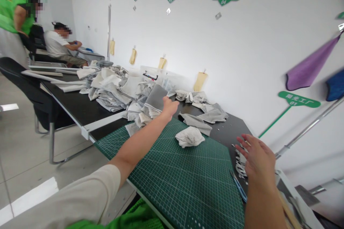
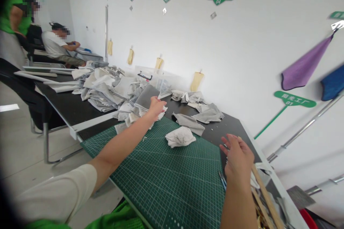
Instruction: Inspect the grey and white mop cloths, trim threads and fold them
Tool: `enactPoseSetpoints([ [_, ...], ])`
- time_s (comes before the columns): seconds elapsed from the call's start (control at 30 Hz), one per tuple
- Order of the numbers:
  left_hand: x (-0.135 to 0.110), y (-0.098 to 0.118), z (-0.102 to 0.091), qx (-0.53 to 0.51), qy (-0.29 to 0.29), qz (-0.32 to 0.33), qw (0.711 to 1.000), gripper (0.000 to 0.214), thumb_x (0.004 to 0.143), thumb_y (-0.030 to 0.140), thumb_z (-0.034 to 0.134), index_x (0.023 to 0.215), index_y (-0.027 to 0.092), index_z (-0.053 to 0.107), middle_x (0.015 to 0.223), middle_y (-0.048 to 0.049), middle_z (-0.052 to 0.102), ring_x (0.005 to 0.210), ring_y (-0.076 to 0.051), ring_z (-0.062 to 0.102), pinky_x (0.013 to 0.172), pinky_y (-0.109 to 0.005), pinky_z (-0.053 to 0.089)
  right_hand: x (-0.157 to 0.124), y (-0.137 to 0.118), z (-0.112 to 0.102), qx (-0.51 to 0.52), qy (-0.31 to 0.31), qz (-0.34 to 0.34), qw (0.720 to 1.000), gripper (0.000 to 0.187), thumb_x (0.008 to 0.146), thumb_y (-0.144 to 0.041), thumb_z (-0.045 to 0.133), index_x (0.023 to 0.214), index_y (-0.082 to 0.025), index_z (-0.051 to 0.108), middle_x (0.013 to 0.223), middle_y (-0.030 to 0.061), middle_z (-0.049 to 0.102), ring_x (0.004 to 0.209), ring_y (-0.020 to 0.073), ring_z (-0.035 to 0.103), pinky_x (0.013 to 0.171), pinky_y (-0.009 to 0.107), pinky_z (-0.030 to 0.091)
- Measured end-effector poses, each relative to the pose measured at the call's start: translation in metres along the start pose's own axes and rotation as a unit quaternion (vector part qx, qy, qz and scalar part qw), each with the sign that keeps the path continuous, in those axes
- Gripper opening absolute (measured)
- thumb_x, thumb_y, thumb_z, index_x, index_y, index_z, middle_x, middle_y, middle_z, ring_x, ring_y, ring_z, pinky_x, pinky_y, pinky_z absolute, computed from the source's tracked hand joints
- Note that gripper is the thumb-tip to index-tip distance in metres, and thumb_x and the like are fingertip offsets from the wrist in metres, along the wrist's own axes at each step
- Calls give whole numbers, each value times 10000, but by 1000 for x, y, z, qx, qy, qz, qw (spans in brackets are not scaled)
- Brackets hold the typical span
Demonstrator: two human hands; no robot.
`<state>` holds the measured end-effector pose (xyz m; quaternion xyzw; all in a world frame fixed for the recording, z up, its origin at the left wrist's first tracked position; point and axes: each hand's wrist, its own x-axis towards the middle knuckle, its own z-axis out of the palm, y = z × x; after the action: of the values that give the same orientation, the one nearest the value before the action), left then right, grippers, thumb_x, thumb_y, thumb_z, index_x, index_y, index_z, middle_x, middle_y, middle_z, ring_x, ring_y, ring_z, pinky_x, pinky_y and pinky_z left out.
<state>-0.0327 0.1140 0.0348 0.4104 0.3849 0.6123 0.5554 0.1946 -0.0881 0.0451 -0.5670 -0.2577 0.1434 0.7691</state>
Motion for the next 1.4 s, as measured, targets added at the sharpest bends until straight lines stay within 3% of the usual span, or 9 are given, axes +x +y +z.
enactPoseSetpoints([
  [0.1, -8, -15, 9, 183, -128, 103, 969, 436, 731, 235, 575, 1150, 199, 458, 1160, -86, 543, 998, -168, 545, 846, -291, 442, -2, 1, 2, 3, -18, -11, 1000, 322, 564, -359, 733, 777, -152, 609, 885, 39, 616, 803, 178, 625, 563, 251, 524],
  [0.27, -30, -61, 21, 399, -326, 144, 845, 336, 648, 311, 680, 956, 183, 643, 1089, -87, 642, 1059, -248, 545, 972, -356, 377, 1, 8, 2, -1, -49, -26, 998, 333, 597, -401, 733, 792, -152, 631, 909, 60, 635, 850, 186, 623, 598, 255, 529],
  [0.37, -42, -90, 23, 492, -368, 131, 778, 473, 498, 359, 785, 918, 179, 662, 1107, -120, 642, 1059, -315, 553, 936, -419, 400, 2, 10, 1, -5, -58, -26, 998, 329, 609, -405, 731, 800, -156, 635, 915, 64, 643, 853, 182, 623, 609, 258, 531],
  [0.47, -48, -105, 23, 545, -357, 133, 746, 308, 606, 314, 710, 879, 178, 668, 1038, -133, 667, 1000, -304, 593, 896, -424, 420, 0, 8, 1, -2, -64, -25, 998, 316, 620, -405, 723, 797, -158, 635, 914, 64, 649, 848, 175, 623, 605, 249, 526],
  [0.77, -46, -66, 31, 471, -268, 237, 806, 331, 861, 361, 405, 1038, 182, 620, 1035, -61, 662, 953, -201, 595, 799, -282, 443, -5, 7, 4, -20, -84, -31, 996, 362, 622, -435, 727, 835, -157, 635, 932, 63, 649, 934, 198, 601, 670, 275, 515],
  [0.93, -52, -40, 31, 216, -214, 263, 916, 254, 810, 339, 501, 892, 140, 636, 831, -22, 645, 763, -141, 549, 704, -251, 433, -12, 14, 12, -120, -135, -74, 981, 482, 662, -520, 694, 983, -168, 625, 1035, 82, 641, 986, 206, 580, 852, 362, 471],
  [1.07, -66, -21, 31, 34, -214, 201, 955, 211, 783, 312, 549, 871, 136, 624, 794, -1, 611, 696, -99, 505, 648, -216, 408, -21, 29, 24, -153, -220, -107, 958, 674, 682, -534, 678, 1222, -174, 495, 1259, 138, 535, 1153, 245, 508, 975, 422, 394],
  [1.23, -85, -1, 30, -131, -284, 109, 944, 237, 727, 304, 627, 890, 135, 600, 801, -2, 604, 701, -94, 522, 666, -223, 423, -31, 40, 38, -233, -258, -174, 921, 704, 680, -516, 682, 1237, -130, 492, 1233, 173, 541, 1141, 286, 507, 960, 467, 389],
  [1.4, -87, 8, 22, -77, -396, 115, 908, 225, 661, 195, 646, 873, 133, 602, 755, 14, 589, 665, -87, 510, 642, -213, 404, -43, 25, 39, -175, -181, -254, 934, 487, 740, -509, 622, 1043, -127, 616, 993, 94, 645, 924, 225, 584, 844, 360, 447],
])
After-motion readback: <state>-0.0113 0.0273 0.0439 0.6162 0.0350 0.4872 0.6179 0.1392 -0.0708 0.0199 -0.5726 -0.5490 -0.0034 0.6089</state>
